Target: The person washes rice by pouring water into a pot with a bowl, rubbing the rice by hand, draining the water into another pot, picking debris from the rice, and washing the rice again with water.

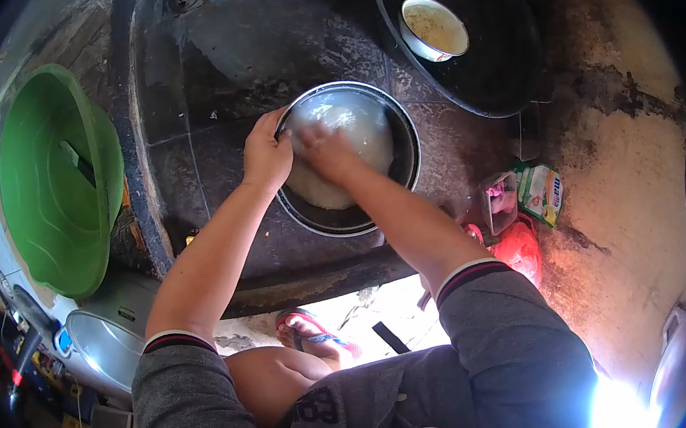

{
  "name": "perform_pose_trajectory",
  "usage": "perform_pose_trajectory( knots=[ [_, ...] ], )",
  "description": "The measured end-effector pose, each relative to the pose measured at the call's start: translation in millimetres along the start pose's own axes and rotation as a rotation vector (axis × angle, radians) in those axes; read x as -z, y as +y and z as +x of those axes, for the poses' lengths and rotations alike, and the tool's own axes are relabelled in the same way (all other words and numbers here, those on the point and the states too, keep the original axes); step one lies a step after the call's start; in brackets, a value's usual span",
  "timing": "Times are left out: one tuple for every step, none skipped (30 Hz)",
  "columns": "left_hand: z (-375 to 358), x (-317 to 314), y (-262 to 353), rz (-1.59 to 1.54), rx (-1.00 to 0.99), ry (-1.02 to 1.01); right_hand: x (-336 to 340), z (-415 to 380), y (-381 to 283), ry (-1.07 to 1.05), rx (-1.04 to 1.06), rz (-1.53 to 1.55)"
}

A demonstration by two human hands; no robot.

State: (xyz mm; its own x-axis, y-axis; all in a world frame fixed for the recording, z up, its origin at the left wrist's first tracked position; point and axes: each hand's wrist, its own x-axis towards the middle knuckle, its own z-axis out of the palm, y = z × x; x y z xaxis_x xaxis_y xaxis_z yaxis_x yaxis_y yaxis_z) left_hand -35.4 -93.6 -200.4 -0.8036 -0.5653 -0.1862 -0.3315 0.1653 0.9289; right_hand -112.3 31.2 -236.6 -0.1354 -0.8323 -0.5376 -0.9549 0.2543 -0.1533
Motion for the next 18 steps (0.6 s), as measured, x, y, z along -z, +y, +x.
perform_pose_trajectory(
  knots=[
    [0, 1, 1, 0.039, -0.033, 0.002, -11, -4, 9, 0.233, -0.068, 0.011],
    [-1, 2, 4, 0.038, -0.032, -0.001, -13, -12, 17, 0.231, -0.071, 0.012],
    [-1, 2, 8, 0.044, -0.034, 0.008, -13, -19, 27, 0.189, -0.156, 0.08],
    [-2, 3, 11, 0.047, -0.033, 0.019, -14, -26, 34, 0.145, -0.239, 0.146],
    [-3, 3, 12, 0.042, -0.029, 0.022, -4, -37, 37, 0.14, -0.237, 0.142],
    [-2, 3, 13, 0.039, -0.011, 0.028, 16, -53, 36, -0.007, -0.321, 0.264],
    [-3, 2, 13, 0.037, 0.008, 0.032, 27, -64, 31, -0.154, -0.407, 0.388],
    [-3, 1, 12, 0.035, 0.009, 0.032, 23, -69, 25, -0.157, -0.408, 0.386],
    [-3, 1, 11, 0.012, 0.005, 0.043, 13, -72, 19, -0.201, -0.396, 0.428],
    [-3, 0, 9, -0.01, 0.001, 0.054, 4, -73, 13, -0.245, -0.382, 0.471],
    [-3, 0, 8, -0.009, -0.001, 0.056, -3, -70, 5, -0.243, -0.381, 0.47],
    [-3, -1, 7, -0.023, 0.008, 0.054, -9, -64, -7, -0.245, -0.247, 0.493],
    [-3, -1, 5, -0.038, 0.016, 0.054, -14, -55, -17, -0.246, -0.112, 0.513],
    [-2, -1, 6, -0.038, 0.015, 0.057, -17, -42, -25, -0.245, -0.11, 0.511],
    [-2, -1, 7, -0.027, 0.023, 0.055, -16, -27, -32, -0.211, 0.007, 0.28],
    [-3, 0, 7, -0.016, 0.032, 0.053, -14, -18, -32, -0.197, 0.067, 0.166],
    [-4, 0, 5, -0.015, 0.035, 0.054, -8, -9, -33, -0.177, 0.125, 0.051],
    [-3, 0, 2, -0.02, 0.028, 0.044, 16, -3, -29, -0.254, -0.015, 0.116]
  ],
)
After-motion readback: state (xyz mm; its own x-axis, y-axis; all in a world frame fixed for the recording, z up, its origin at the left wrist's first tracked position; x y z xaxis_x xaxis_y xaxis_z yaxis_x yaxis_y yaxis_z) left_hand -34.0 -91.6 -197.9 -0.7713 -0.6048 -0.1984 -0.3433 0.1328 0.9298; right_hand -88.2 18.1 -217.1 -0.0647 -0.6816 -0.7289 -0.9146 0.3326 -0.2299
